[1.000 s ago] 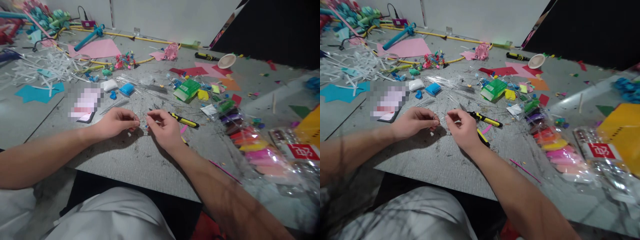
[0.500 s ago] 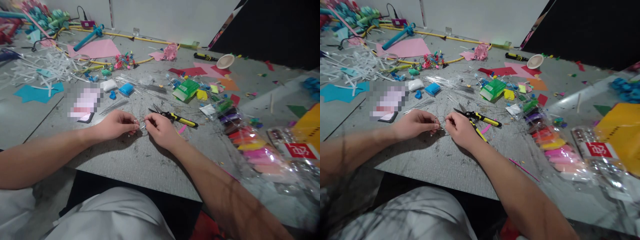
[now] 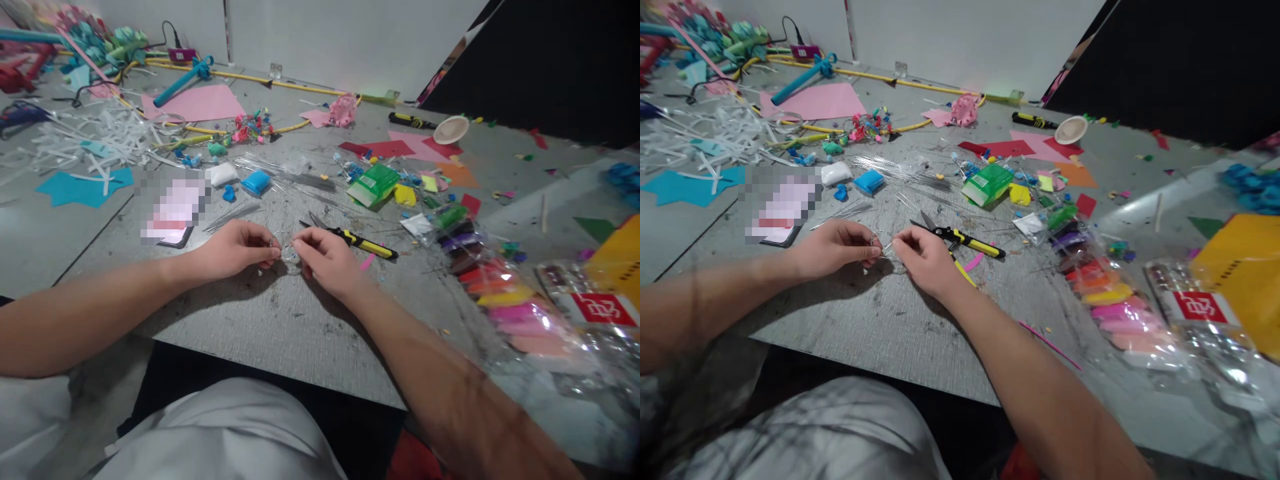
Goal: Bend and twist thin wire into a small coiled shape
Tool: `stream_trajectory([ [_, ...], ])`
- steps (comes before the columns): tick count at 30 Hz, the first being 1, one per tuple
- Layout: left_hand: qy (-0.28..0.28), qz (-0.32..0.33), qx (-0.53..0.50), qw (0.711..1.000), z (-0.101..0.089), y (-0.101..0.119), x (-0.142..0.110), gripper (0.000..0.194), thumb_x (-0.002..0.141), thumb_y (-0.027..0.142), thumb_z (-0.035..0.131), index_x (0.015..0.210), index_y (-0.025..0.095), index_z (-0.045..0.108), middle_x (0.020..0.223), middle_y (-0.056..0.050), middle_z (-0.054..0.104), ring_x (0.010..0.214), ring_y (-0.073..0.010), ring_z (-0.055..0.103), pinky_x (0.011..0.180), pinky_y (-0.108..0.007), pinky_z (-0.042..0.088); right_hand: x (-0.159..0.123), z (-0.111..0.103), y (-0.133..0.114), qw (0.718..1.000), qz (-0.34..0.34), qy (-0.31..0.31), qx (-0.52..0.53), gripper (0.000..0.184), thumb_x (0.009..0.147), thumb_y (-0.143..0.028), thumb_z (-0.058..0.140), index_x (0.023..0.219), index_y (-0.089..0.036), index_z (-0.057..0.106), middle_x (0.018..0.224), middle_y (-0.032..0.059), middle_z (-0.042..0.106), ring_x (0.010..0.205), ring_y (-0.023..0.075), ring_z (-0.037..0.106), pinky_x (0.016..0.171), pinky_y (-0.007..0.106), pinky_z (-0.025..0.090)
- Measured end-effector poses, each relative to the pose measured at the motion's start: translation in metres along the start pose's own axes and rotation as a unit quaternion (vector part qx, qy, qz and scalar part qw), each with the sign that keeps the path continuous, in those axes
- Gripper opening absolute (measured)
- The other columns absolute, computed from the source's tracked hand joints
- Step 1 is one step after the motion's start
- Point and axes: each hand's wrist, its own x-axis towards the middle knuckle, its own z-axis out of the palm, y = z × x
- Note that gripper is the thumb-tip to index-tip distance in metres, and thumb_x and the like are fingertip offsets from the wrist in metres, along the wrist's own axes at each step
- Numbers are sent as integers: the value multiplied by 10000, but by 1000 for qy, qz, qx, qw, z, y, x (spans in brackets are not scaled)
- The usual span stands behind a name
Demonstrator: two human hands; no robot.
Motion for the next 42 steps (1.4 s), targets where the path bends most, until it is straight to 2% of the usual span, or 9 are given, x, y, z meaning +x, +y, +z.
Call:
stream_trajectory([
  [6, 19, 1, 6, 1000, 2, 0, -1, 342, 843, 474, 1000, 882, 171, 845, 785, -56, 797, 702, -165, 698, 695, -306, 564, -6, 2, 6, 938, -223, 91, -250, 136, 971, -378, 783, 1001, -260, 722, 916, 31, 696, 796, 212, 630, 732, 369, 560],
  [11, 12, -1, -8, 1000, 3, 4, -3, 317, 817, 434, 1014, 874, 163, 858, 770, -57, 805, 712, -165, 711, 693, -289, 559, -8, -1, 6, 902, -262, 96, -331, 116, 1028, -351, 732, 1056, -263, 803, 946, 79, 768, 837, 260, 684, 813, 417, 607],
  [15, 2, 0, -14, 1000, 3, 5, -4, 276, 815, 403, 1001, 883, 171, 868, 791, -54, 830, 706, -164, 737, 693, -283, 584, -8, -3, 3, 908, -279, 93, -298, 193, 1062, -353, 664, 946, -266, 791, 899, 73, 772, 849, 260, 718, 870, 430, 613],
  [18, 0, 0, -13, 1000, 3, 4, -4, 266, 828, 397, 995, 900, 171, 874, 803, -55, 839, 708, -164, 750, 706, -285, 608, -6, -3, 0, 952, -218, 86, -197, 244, 1051, -402, 674, 856, -269, 737, 808, 42, 728, 781, 241, 707, 788, 404, 600],
  [21, -6, 8, -15, 1000, 2, 4, -4, 256, 837, 386, 990, 911, 166, 880, 809, -59, 840, 716, -162, 755, 717, -285, 621, -2, -2, -2, 996, -60, 49, -33, 299, 1006, -514, 747, 840, -274, 683, 714, -13, 640, 619, 186, 603, 588, 331, 502],
  [24, -19, 19, -19, 999, 2, 5, -4, 242, 836, 368, 995, 893, 167, 872, 787, -53, 824, 704, -158, 741, 691, -279, 611, 2, 0, -3, 993, 44, -20, 108, 430, 916, -603, 863, 806, -273, 610, 681, -57, 550, 552, 132, 499, 504, 274, 385],
  [28, -21, 17, -32, 999, 2, 6, -5, 248, 833, 369, 1001, 871, 172, 854, 760, -43, 800, 693, -158, 723, 670, -279, 603, 3, 1, -1, 986, 68, -30, 150, 501, 851, -660, 928, 830, -263, 623, 699, -59, 563, 555, 120, 507, 474, 249, 350],
  [34, 21, 0, -52, 998, 4, 5, -4, 255, 831, 372, 989, 880, 168, 845, 816, -50, 818, 728, -163, 737, 750, -307, 637, -6, 6, 4, 968, -136, 180, -106, 255, 934, -488, 858, 956, -270, 727, 878, 58, 783, 746, 213, 691, 598, 335, 544],
  [42, 23, 5, -44, 999, 5, 7, -5, 256, 815, 377, 985, 870, 168, 847, 794, -37, 793, 726, -157, 714, 753, -301, 626, -12, 9, 7, 908, -257, 197, -267, 117, 1046, -356, 721, 984, -277, 781, 966, 78, 836, 837, 249, 776, 752, 400, 645],
])
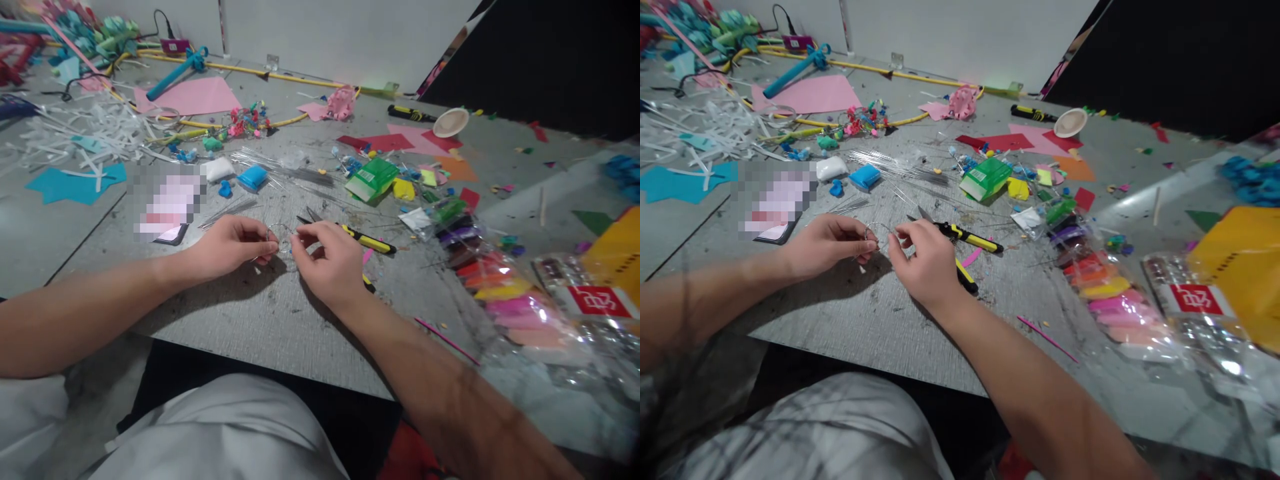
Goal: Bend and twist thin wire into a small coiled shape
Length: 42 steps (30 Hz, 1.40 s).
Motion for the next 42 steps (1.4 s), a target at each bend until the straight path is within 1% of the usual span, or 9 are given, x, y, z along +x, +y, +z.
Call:
stream_trajectory([
  [9, -5, 11, 51, 999, -4, -4, 1, 272, 867, 427, 958, 895, 173, 865, 810, -63, 812, 718, -173, 719, 718, -308, 593, -1, 7, 0, 999, 7, -25, -20, 125, 1042, -332, 722, 1028, -256, 820, 1010, 107, 865, 867, 264, 780, 819, 416, 654],
  [18, -34, 15, 99, 994, -8, -6, 5, 268, 881, 426, 942, 877, 172, 858, 768, -72, 803, 693, -173, 700, 659, -295, 532, 8, 18, 5, 975, 178, -70, 117, 38, 847, -266, 780, 874, -240, 780, 794, 17, 766, 730, 199, 686, 732, 357, 580],
  [22, -37, 3, 91, 995, -9, -5, 6, 292, 865, 439, 964, 836, 177, 838, 751, -70, 797, 666, -174, 693, 636, -298, 524, 14, 14, 5, 935, 242, -129, 224, 118, 810, -303, 820, 833, -235, 726, 731, -24, 683, 670, 153, 585, 653, 309, 491],
  [26, -31, 14, 80, 996, -10, -1, 7, 282, 842, 428, 980, 866, 174, 859, 763, -63, 804, 697, -178, 712, 691, -312, 560, 18, 9, 5, 831, 338, -199, 394, 324, 866, -469, 910, 855, -264, 659, 619, -99, 438, 552, 115, 333, 503, 258, 285],
  [28, -27, 24, 81, 996, -12, 2, 7, 273, 844, 415, 980, 871, 169, 864, 771, -66, 808, 712, -180, 718, 710, -320, 569, 21, 7, 4, 789, 365, -208, 448, 396, 843, -487, 975, 867, -264, 648, 650, -107, 387, 566, 106, 288, 490, 233, 221],
  [33, -28, 37, 81, 996, -15, 1, 7, 288, 873, 444, 975, 890, 179, 862, 789, -62, 815, 720, -190, 739, 719, -331, 602, 27, 4, 1, 750, 379, -218, 496, 468, 718, -466, 1042, 820, -244, 643, 736, -80, 437, 634, 102, 331, 489, 199, 197],
  [36, -22, 39, 84, 995, -14, -1, 7, 296, 883, 465, 967, 889, 190, 856, 790, -61, 811, 716, -200, 744, 709, -344, 615, 26, 4, 2, 789, 358, -210, 454, 452, 734, -530, 1000, 837, -250, 659, 701, -96, 416, 613, 108, 324, 497, 232, 244],
  [40, -23, 48, 86, 995, -11, -3, 6, 311, 887, 473, 948, 800, 206, 812, 769, -58, 789, 710, -203, 732, 723, -365, 619, 20, 3, 5, 947, 178, -125, 238, 252, 858, -449, 882, 917, -254, 732, 735, -59, 533, 655, 146, 451, 613, 302, 411],
  [42, -21, 49, 88, 995, -10, -5, 5, 297, 899, 460, 928, 801, 205, 811, 770, -59, 790, 721, -205, 735, 732, -369, 613, 16, 3, 6, 987, 63, -79, 128, 159, 899, -378, 829, 917, -253, 732, 790, -35, 593, 702, 161, 513, 696, 327, 472],
])
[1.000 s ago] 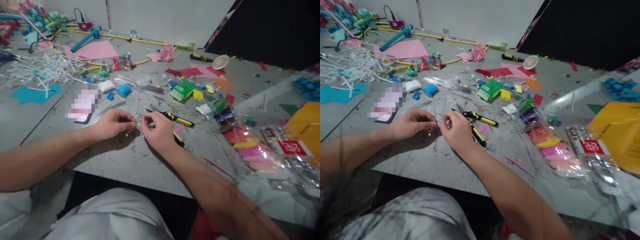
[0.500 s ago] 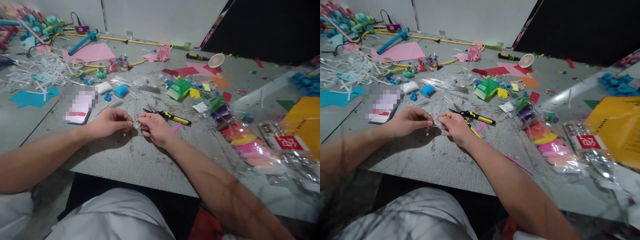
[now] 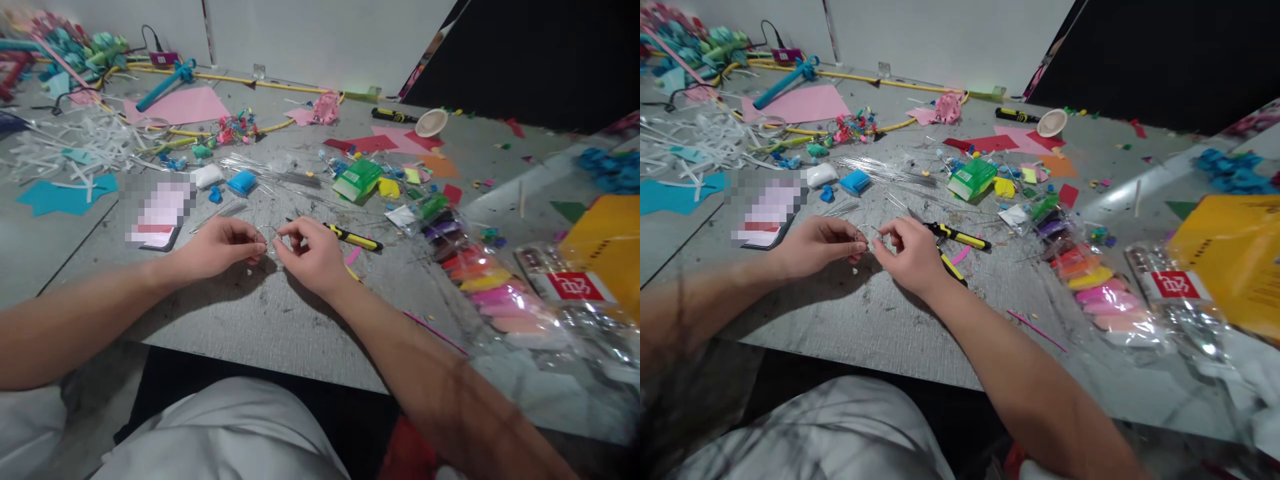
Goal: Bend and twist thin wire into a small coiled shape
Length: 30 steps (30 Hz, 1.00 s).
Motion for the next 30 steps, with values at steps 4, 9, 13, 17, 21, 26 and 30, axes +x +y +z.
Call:
stream_trajectory([
  [4, 11, -7, 9, 1000, 1, -4, -1, 242, 922, 436, 893, 894, 201, 847, 825, -68, 827, 756, -223, 758, 758, -391, 615, -5, 3, 4, 987, -94, 15, -129, 109, 990, -343, 755, 959, -239, 745, 817, -6, 641, 743, 188, 584, 760, 348, 518],
  [9, 6, -10, 32, 999, 1, -7, 0, 220, 929, 439, 871, 895, 222, 863, 814, -62, 834, 737, -227, 753, 713, -377, 584, -10, 7, 3, 968, -99, 14, -231, 162, 1059, -326, 684, 997, -225, 794, 829, 31, 695, 767, 216, 638, 771, 356, 533],
  [13, 6, -12, 33, 999, 1, -5, 0, 246, 910, 470, 881, 897, 225, 862, 796, -59, 830, 729, -229, 753, 706, -374, 581, -12, 7, 2, 950, -113, 9, -290, 216, 1068, -309, 654, 913, -239, 787, 843, 56, 728, 794, 228, 662, 742, 354, 511],
  [17, 2, -15, 39, 999, 1, 0, -1, 273, 893, 469, 891, 875, 201, 840, 771, -56, 813, 710, -215, 738, 702, -362, 566, -10, 2, -1, 955, -117, -11, -273, 274, 1072, -269, 588, 866, -231, 764, 850, 70, 740, 801, 229, 663, 751, 366, 498],
  [21, -12, -25, 54, 998, -1, 4, 0, 289, 887, 469, 911, 884, 190, 834, 743, -51, 790, 696, -211, 723, 683, -354, 537, -2, -10, -3, 981, -75, -58, -167, 252, 1049, -276, 595, 834, -233, 719, 832, 44, 711, 816, 214, 656, 790, 365, 487],
  [26, -23, -35, 38, 998, -3, 4, 2, 350, 877, 504, 943, 921, 172, 840, 769, -77, 794, 717, -228, 723, 703, -383, 556, 8, -19, 0, 987, 76, -132, 48, 179, 985, -379, 713, 879, -234, 716, 760, -16, 657, 712, 172, 571, 683, 329, 415],
  [30, -22, -26, 12, 999, -4, 3, 3, 329, 869, 475, 961, 915, 177, 829, 788, -67, 796, 732, -211, 737, 725, -367, 586, 10, -19, 4, 936, 186, -174, 243, 275, 942, -479, 826, 889, -243, 695, 612, -88, 509, 564, 125, 405, 592, 307, 301],
])
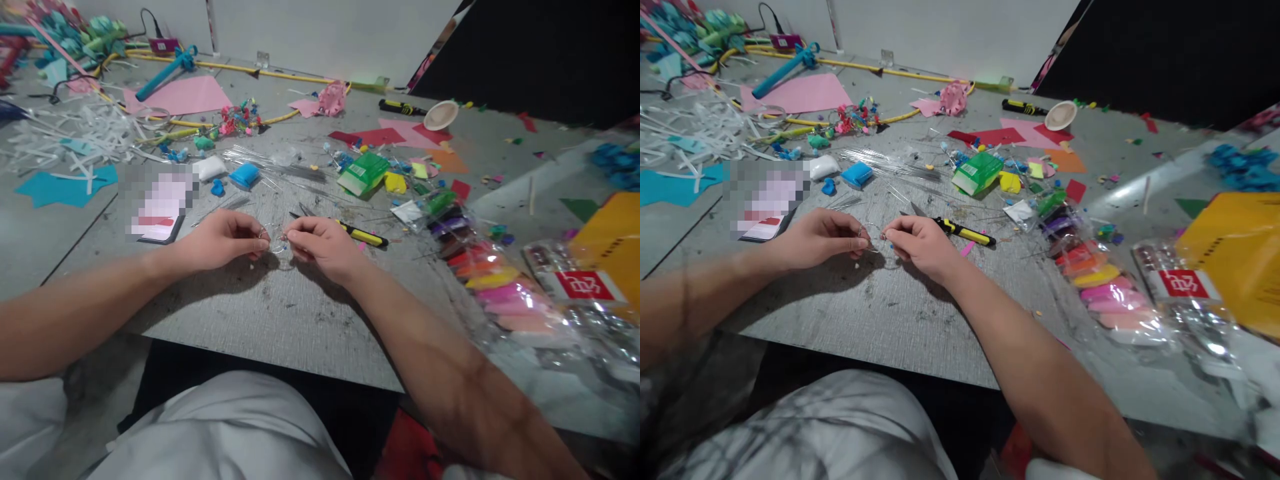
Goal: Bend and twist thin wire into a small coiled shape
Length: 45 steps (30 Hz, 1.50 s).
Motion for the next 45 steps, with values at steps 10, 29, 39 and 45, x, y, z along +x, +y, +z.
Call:
stream_trajectory([
  [10, -58, 28, -13, 998, 1, 0, 1, 321, 942, 459, 942, 999, 197, 765, 772, -12, 749, 683, -166, 700, 660, -297, 583, -6, 9, -1, 975, -57, 50, -208, 271, 1056, -479, 722, 994, -225, 790, 820, 12, 733, 734, 189, 630, 694, 335, 478],
  [29, 93, 80, -92, 988, 6, -4, 5, 527, 831, 419, 1007, 814, 239, 512, 809, 32, 642, 695, -138, 684, 653, -297, 585, -24, -60, -35, 680, 143, 82, -714, 149, 855, -209, 779, 968, -249, 691, 1059, 179, 801, 871, 331, 716, 691, 414, 418],
  [39, 133, 110, -129, 976, 3, 1, 3, 585, 835, 456, 1025, 839, 243, 480, 948, -11, 773, 850, -162, 745, 820, -353, 687, -15, -64, -13, 733, 51, 140, -664, 337, 818, -101, 714, 1137, -212, 724, 1199, 256, 808, 1152, 434, 757, 952, 511, 596],
  [45, 136, 105, -161, 972, 5, 2, 2, 605, 824, 484, 1013, 830, 244, 458, 968, -18, 779, 901, -174, 773, 789, -324, 687, -22, -39, -19, 829, -23, 100, -549, 548, 771, -151, 694, 1310, -248, 685, 1318, 187, 817, 1237, 412, 771, 1055, 535, 621],
])
